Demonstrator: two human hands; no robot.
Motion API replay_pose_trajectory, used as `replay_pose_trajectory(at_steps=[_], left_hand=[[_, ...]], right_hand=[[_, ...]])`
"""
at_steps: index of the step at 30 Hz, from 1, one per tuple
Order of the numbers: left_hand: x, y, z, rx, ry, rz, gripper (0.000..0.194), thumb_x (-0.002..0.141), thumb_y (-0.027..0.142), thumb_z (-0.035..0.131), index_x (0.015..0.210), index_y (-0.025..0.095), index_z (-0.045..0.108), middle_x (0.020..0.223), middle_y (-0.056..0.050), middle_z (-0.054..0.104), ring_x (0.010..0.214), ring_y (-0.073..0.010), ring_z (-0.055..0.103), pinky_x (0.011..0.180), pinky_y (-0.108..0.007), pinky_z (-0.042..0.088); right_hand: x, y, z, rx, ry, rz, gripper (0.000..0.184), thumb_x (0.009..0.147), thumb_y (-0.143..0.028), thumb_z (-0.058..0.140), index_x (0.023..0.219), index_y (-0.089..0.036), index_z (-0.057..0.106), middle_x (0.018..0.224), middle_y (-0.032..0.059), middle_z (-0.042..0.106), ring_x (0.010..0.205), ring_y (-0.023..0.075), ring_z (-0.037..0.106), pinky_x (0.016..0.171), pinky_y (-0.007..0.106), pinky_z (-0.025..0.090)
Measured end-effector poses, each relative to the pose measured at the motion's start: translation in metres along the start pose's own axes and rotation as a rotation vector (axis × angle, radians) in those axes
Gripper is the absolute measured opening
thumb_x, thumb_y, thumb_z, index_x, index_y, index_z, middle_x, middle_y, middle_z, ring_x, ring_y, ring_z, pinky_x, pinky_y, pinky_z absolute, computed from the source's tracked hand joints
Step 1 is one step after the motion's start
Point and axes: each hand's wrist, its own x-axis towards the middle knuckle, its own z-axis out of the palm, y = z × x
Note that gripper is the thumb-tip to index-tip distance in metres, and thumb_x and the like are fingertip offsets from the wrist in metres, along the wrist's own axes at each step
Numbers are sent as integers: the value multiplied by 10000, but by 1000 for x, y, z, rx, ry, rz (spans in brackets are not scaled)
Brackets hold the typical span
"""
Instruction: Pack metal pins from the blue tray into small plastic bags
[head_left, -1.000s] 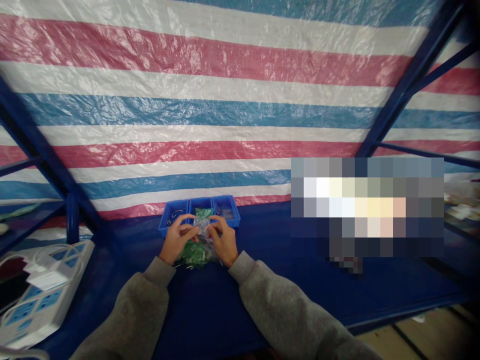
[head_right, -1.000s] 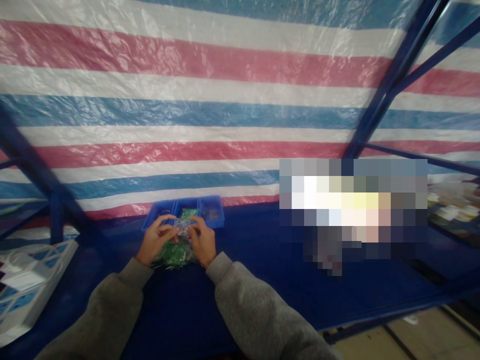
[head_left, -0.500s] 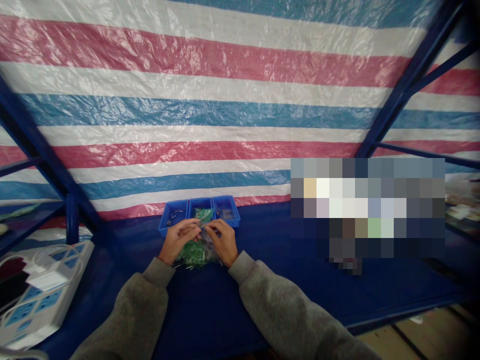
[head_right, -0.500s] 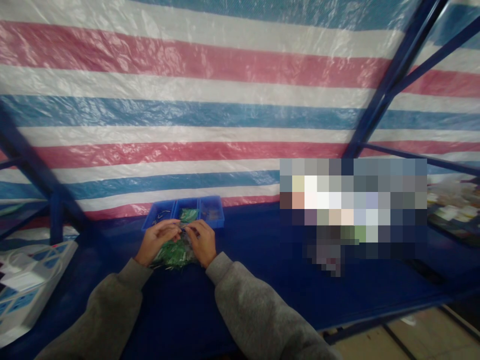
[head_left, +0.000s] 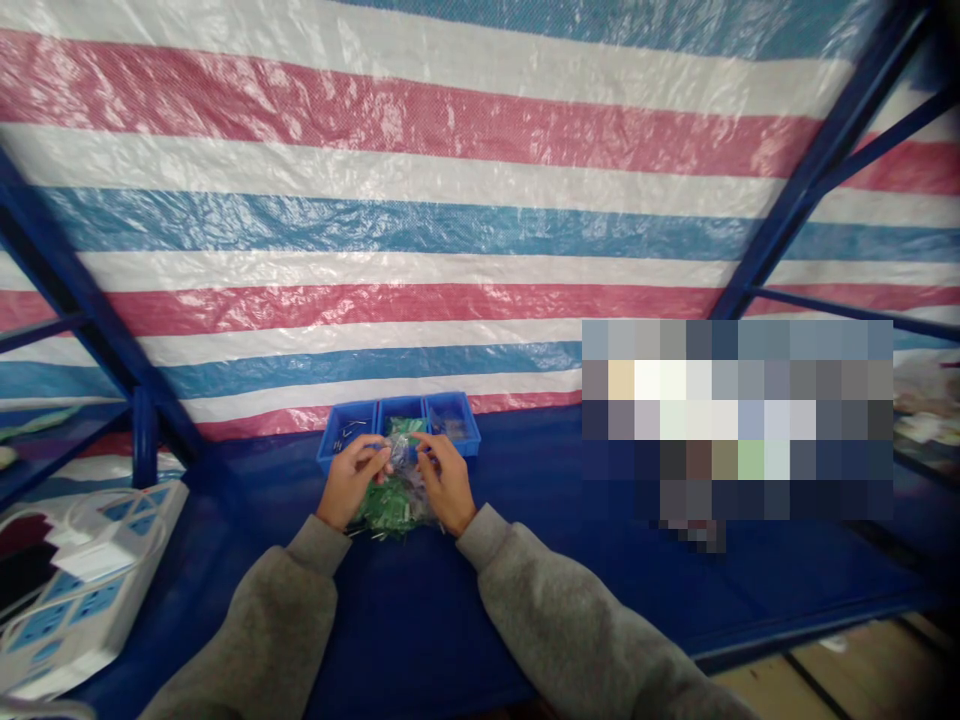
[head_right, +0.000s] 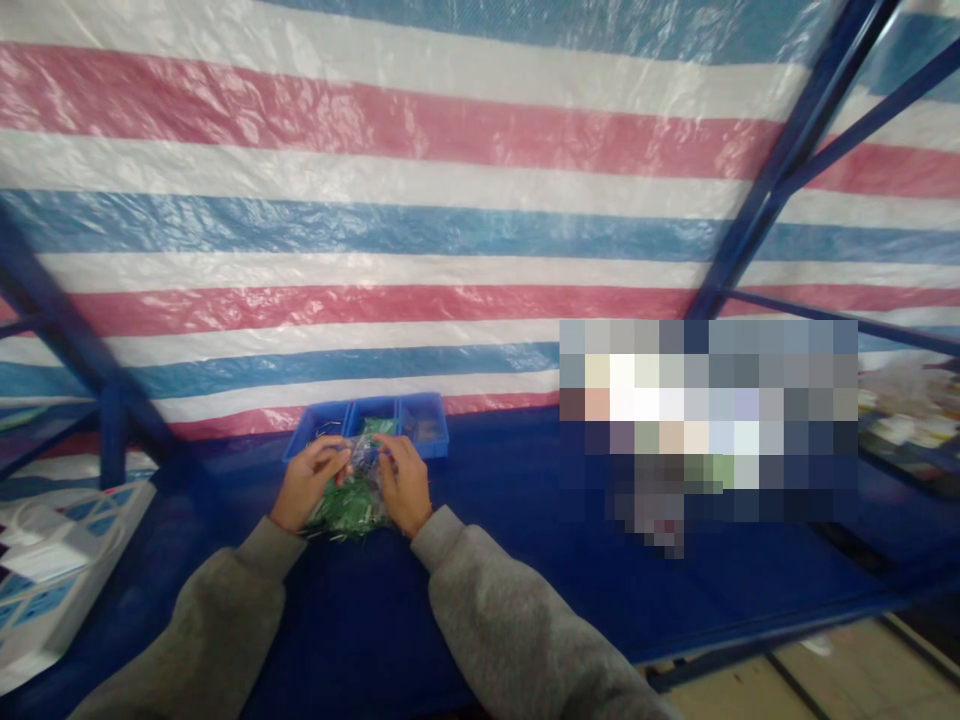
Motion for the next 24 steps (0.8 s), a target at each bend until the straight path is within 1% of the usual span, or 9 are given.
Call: replay_pose_trajectory(at_steps=[2, 4, 9, 12, 15, 17, 19, 22, 24], left_hand=[[0, 1, -1, -43, 9, -8, 369, 767, 349, 621, 1058, 179, 473, 554, 50, 574, 431, -87, 474, 471, -205, 386], [0, 3, -1, -76, -14, -21, 373, 769, 337, 625, 1065, 190, 452, 548, 59, 564, 429, -86, 476, 474, -202, 383], [0, 3, 0, -74, -99, -54, 250, 793, 376, 583, 878, 142, 558, 589, 11, 576, 477, -95, 497, 502, -222, 399], [-1, 3, -1, -24, -88, -27, 296, 805, 410, 552, 869, 127, 610, 581, 10, 539, 487, -97, 476, 491, -221, 388], [-1, 2, -2, 88, -55, 33, 278, 760, 393, 611, 871, 140, 641, 647, 5, 532, 564, -109, 492, 509, -212, 395], [-1, 0, -2, 145, -24, 79, 238, 729, 367, 648, 825, 149, 643, 740, -15, 559, 674, -132, 532, 560, -214, 422], [0, -3, -2, 147, -18, 72, 223, 727, 359, 648, 792, 147, 626, 783, -29, 579, 718, -145, 549, 574, -217, 434], [0, -6, 0, 59, -79, -9, 249, 754, 357, 620, 891, 156, 568, 678, 3, 573, 563, -112, 527, 508, -213, 417], [0, -7, 1, -15, -98, -28, 297, 768, 346, 611, 988, 177, 506, 610, 43, 545, 480, -92, 492, 482, -207, 404]], right_hand=[[0, 1, 0, -10, -33, -25, 322, 865, -161, 452, 1161, -226, 561, 1006, 59, 545, 740, 119, 557, 639, 221, 484], [0, 3, 0, -22, -66, -43, 306, 844, -154, 490, 1121, -233, 594, 1034, 60, 529, 753, 117, 555, 638, 216, 488], [-1, 5, 1, -43, -40, -30, 149, 832, -215, 546, 919, -208, 668, 993, 61, 549, 752, 125, 559, 645, 227, 484], [0, 4, 2, -31, -1, -1, 158, 857, -259, 516, 849, -195, 660, 914, 57, 597, 798, 147, 573, 671, 239, 475], [-1, 5, 3, 3, -11, 59, 172, 857, -292, 511, 839, -186, 646, 779, 29, 633, 689, 141, 585, 631, 238, 467], [-1, 6, 5, 50, -17, 104, 165, 847, -301, 520, 855, -182, 633, 725, 12, 638, 608, 131, 582, 606, 233, 465], [-2, 7, 6, 97, -8, 137, 159, 840, -294, 527, 921, -186, 613, 696, -4, 635, 566, 126, 581, 600, 232, 467], [-2, 5, 5, 136, -5, 145, 243, 859, -265, 495, 1084, -202, 561, 688, -17, 628, 538, 122, 574, 594, 233, 473], [-2, 5, 4, 131, -18, 113, 277, 895, -241, 424, 1137, -211, 555, 744, 0, 635, 550, 115, 571, 614, 238, 480]])
